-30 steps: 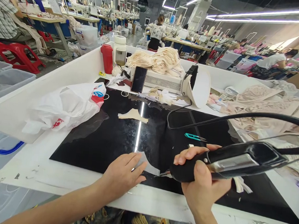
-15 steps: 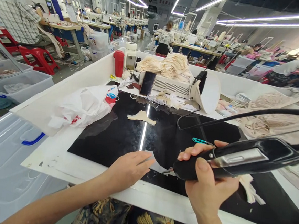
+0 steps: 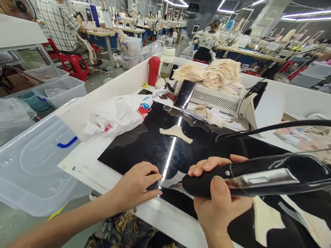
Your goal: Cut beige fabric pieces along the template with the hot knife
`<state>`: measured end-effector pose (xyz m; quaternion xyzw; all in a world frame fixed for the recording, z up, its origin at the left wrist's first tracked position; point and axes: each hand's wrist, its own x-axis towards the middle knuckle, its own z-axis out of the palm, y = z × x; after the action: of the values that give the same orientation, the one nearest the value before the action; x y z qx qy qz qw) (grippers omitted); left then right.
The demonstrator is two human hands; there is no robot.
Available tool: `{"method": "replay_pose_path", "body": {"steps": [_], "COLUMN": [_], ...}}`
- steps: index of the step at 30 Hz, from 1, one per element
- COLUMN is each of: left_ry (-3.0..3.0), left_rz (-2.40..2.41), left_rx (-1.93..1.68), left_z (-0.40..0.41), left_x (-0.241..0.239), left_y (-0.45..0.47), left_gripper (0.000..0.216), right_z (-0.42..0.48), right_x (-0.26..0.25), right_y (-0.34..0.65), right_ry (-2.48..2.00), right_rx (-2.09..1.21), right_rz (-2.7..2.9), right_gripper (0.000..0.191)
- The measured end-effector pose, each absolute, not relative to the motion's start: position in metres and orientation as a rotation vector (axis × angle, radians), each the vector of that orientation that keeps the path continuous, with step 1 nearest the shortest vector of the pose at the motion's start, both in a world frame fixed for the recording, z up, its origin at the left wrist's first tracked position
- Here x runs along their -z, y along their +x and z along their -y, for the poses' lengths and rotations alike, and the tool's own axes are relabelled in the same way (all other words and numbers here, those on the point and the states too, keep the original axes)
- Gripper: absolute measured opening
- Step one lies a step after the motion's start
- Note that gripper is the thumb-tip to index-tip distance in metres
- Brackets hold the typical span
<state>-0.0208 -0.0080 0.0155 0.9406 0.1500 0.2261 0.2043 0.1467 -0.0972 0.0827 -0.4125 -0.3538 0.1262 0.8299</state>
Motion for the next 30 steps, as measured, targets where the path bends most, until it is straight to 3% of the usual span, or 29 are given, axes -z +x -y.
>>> {"method": "replay_pose_path", "body": {"steps": [7,11,15,19,30], "left_ry": [2.558,2.542,2.524,2.521,2.611], "left_rz": [-0.494,-0.471,-0.527,-0.509,-0.435], "left_rx": [-0.68,-0.678,-0.673,-0.69,-0.718], "left_z": [0.013,0.013,0.013,0.014,0.015], "left_x": [-0.011,-0.01,-0.01,-0.011,-0.013], "left_y": [-0.011,-0.012,-0.014,-0.014,-0.016], "left_gripper": [0.004,0.006,0.024,0.006,0.007], "right_z": [0.09,0.089,0.088,0.087,0.087], "right_x": [-0.081,-0.078,-0.075,-0.074,-0.069], "right_y": [0.144,0.143,0.142,0.141,0.134], "right_ry": [-0.876,-0.872,-0.891,-0.912,-0.863], "right_rx": [-0.239,-0.269,-0.273,-0.261,-0.321], "right_rz": [0.751,0.772,0.782,0.769,0.796], "right_gripper": [0.039,0.038,0.039,0.039,0.039]}}
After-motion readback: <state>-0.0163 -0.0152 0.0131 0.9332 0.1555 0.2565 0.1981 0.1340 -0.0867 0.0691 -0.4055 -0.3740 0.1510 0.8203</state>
